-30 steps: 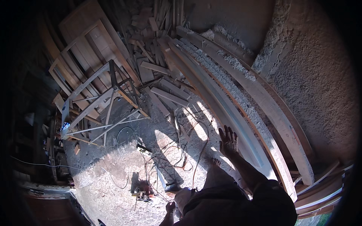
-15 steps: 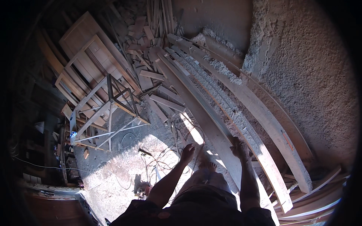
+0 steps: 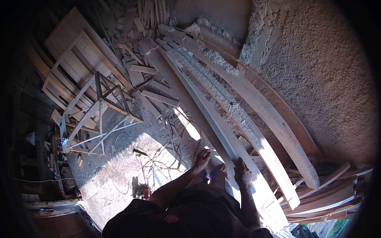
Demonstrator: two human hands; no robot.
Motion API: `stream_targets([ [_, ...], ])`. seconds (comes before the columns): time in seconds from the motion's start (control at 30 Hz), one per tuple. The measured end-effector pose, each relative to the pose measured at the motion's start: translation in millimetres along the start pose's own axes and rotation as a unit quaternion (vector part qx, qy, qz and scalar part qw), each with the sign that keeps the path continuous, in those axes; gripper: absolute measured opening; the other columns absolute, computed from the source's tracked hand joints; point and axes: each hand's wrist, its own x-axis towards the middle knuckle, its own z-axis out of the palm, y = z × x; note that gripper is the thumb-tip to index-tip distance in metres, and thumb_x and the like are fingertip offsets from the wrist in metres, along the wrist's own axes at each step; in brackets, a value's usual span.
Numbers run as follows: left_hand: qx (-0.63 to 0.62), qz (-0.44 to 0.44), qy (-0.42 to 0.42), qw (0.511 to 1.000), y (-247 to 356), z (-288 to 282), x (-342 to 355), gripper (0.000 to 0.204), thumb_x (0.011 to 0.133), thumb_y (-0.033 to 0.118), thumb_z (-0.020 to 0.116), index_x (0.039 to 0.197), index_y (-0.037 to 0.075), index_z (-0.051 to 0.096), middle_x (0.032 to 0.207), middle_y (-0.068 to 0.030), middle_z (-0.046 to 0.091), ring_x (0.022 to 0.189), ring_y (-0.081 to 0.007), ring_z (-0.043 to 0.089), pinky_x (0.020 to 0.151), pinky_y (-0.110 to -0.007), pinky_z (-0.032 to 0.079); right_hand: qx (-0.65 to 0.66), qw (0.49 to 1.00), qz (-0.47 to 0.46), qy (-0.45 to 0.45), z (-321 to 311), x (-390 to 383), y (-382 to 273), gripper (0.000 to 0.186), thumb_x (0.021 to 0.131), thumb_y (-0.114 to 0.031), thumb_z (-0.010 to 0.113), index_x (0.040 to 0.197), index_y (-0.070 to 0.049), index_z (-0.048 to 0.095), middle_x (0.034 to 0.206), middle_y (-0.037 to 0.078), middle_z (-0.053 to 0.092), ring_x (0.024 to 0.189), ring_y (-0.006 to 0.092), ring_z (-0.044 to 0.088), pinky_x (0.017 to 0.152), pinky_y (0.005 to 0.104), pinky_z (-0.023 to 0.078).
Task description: The person uses a circular saw to cut a long wooden plank into smaller pieces, then uses a sander to smooth the edges of the cut pieces. The person also measures and marks the wood with a pencil and ruler before cutting.
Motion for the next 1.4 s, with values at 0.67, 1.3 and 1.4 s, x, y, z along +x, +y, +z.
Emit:
stream_targets([
  [0.67, 0.244, 0.037, 0.189, 0.950, 68.7, 136.8, -24.4, 0.127, 0.080, 0.037, 0.083, 0.160, 0.000, -0.009, 0.166, -0.0291, -0.012, 0.155, -0.0436, -0.010, 0.126, -0.056, 0.006, 0.003, 0.998, 0.046, 0.031, -40.1, -133.7, 136.9, 0.074, 0.092, -0.029, 0.069, 0.155, -0.008, 0.038, 0.156, 0.021, 0.042, 0.143, 0.0389, 0.041, 0.116, 0.0506, 0.033],
  [1.3, 0.166, 0.072, 0.318, 0.931, 69.1, 174.4, -52.9, 0.110, 0.077, 0.020, 0.080, 0.163, 0.009, 0.012, 0.166, -0.0280, 0.013, 0.155, -0.0439, 0.007, 0.125, -0.050, 0.019, -0.136, 0.983, 0.115, 0.054, -8.8, -94.5, 170.7, 0.061, 0.097, -0.052, 0.055, 0.150, -0.024, 0.049, 0.112, 0.012, 0.066, 0.107, 0.0328, 0.062, 0.090, 0.0547, 0.045],
  [1.4, 0.174, 0.068, 0.329, 0.925, 69.7, 187.2, -63.6, 0.105, 0.079, 0.021, 0.078, 0.163, 0.009, 0.016, 0.164, -0.0283, 0.017, 0.154, -0.0445, 0.013, 0.124, -0.049, 0.021, -0.134, 0.984, 0.108, 0.044, -11.9, -97.1, 167.6, 0.062, 0.097, -0.053, 0.053, 0.149, -0.019, 0.050, 0.110, 0.013, 0.066, 0.105, 0.0336, 0.061, 0.087, 0.0543, 0.045],
])
